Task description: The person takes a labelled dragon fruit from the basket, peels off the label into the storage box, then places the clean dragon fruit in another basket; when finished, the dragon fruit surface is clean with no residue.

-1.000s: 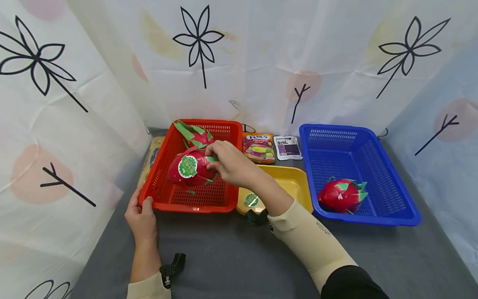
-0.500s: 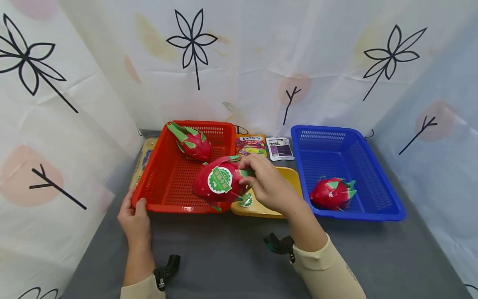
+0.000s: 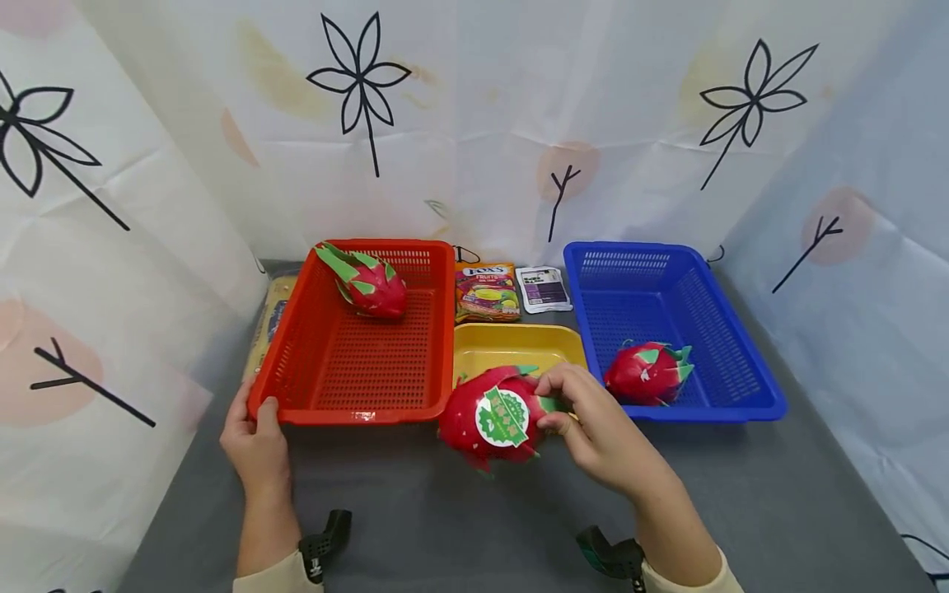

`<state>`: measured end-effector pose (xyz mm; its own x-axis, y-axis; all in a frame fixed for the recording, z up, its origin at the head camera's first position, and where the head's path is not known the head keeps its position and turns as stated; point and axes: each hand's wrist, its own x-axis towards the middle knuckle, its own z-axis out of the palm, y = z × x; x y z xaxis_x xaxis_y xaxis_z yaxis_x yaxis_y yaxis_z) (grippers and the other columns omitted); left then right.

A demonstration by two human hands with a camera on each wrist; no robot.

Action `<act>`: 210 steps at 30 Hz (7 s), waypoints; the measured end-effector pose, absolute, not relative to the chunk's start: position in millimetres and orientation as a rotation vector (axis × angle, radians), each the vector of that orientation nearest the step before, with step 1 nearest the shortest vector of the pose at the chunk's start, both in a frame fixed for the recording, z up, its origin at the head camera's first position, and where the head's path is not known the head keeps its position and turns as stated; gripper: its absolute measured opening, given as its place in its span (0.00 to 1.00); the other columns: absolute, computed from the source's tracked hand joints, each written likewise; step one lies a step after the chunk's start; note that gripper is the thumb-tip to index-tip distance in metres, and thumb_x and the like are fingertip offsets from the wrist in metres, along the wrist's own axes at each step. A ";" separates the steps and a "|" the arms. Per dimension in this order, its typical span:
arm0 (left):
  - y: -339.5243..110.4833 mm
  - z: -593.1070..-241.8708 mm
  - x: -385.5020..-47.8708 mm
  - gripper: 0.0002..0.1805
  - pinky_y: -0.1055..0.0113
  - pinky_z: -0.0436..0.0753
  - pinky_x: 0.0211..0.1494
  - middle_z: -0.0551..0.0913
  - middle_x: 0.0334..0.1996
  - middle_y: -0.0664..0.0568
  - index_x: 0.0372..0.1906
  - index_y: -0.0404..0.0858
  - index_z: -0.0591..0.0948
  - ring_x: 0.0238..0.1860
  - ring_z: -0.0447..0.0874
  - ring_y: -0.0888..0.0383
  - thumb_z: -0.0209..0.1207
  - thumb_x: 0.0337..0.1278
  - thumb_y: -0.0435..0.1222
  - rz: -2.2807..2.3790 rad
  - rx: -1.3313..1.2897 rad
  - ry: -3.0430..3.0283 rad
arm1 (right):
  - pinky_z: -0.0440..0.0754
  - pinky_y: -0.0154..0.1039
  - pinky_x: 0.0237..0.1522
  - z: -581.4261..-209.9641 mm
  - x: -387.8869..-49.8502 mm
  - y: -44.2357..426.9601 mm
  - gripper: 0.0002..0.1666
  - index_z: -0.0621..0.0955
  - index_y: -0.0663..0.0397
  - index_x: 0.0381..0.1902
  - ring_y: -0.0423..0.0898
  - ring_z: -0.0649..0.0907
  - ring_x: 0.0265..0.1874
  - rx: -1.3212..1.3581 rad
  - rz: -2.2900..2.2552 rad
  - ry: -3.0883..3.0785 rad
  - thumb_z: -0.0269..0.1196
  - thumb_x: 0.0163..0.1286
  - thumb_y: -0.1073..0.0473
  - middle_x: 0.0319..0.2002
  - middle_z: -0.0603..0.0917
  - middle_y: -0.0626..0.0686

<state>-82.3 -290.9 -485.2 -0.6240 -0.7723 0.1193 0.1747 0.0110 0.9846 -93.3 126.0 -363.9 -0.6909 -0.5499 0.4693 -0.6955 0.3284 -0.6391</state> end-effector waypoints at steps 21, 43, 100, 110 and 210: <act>-286.1 -487.3 -83.3 0.24 0.72 0.78 0.61 0.81 0.63 0.46 0.68 0.39 0.79 0.57 0.80 0.55 0.59 0.68 0.34 -1.632 0.563 -1.539 | 0.77 0.33 0.43 -452.3 -43.0 160.3 0.22 0.75 0.49 0.46 0.37 0.73 0.42 0.879 1.135 -2.570 0.73 0.59 0.67 0.42 0.76 0.38; -247.9 -428.9 -69.4 0.24 0.62 0.68 0.73 0.83 0.59 0.38 0.60 0.29 0.83 0.66 0.75 0.47 0.56 0.57 0.30 -1.085 0.370 -1.591 | 0.80 0.36 0.44 -453.0 -58.0 139.8 0.23 0.77 0.47 0.44 0.37 0.72 0.42 0.787 1.017 -2.738 0.77 0.56 0.66 0.40 0.75 0.38; -122.5 -495.9 -70.1 0.44 0.58 0.74 0.69 0.72 0.70 0.46 0.73 0.44 0.71 0.68 0.71 0.53 0.78 0.49 0.35 -1.673 -1.049 -2.517 | 0.85 0.42 0.51 -441.9 -60.5 145.5 0.18 0.83 0.41 0.47 0.37 0.78 0.46 0.788 1.133 -2.762 0.76 0.61 0.61 0.45 0.79 0.35; -121.5 -501.7 -71.0 0.41 0.59 0.77 0.66 0.75 0.66 0.48 0.71 0.40 0.73 0.64 0.75 0.50 0.78 0.50 0.34 -1.684 -1.034 -2.414 | 0.84 0.39 0.46 -429.5 -57.4 120.4 0.14 0.89 0.46 0.45 0.37 0.77 0.46 0.741 1.126 -2.688 0.74 0.62 0.64 0.44 0.79 0.37; -120.4 -508.1 -72.5 0.42 0.58 0.79 0.64 0.76 0.65 0.48 0.70 0.39 0.74 0.63 0.76 0.51 0.79 0.49 0.36 -1.578 -1.026 -2.403 | 0.83 0.42 0.44 -331.3 -169.0 82.2 0.13 0.88 0.60 0.43 0.50 0.84 0.39 0.295 1.879 -2.659 0.71 0.69 0.55 0.37 0.88 0.54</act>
<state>-72.5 -120.4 -508.1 -0.7705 0.4820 0.4171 0.5742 0.2408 0.7825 -169.0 82.2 -331.3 -0.9756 -0.2195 0.0000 -0.0732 0.3256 -0.9427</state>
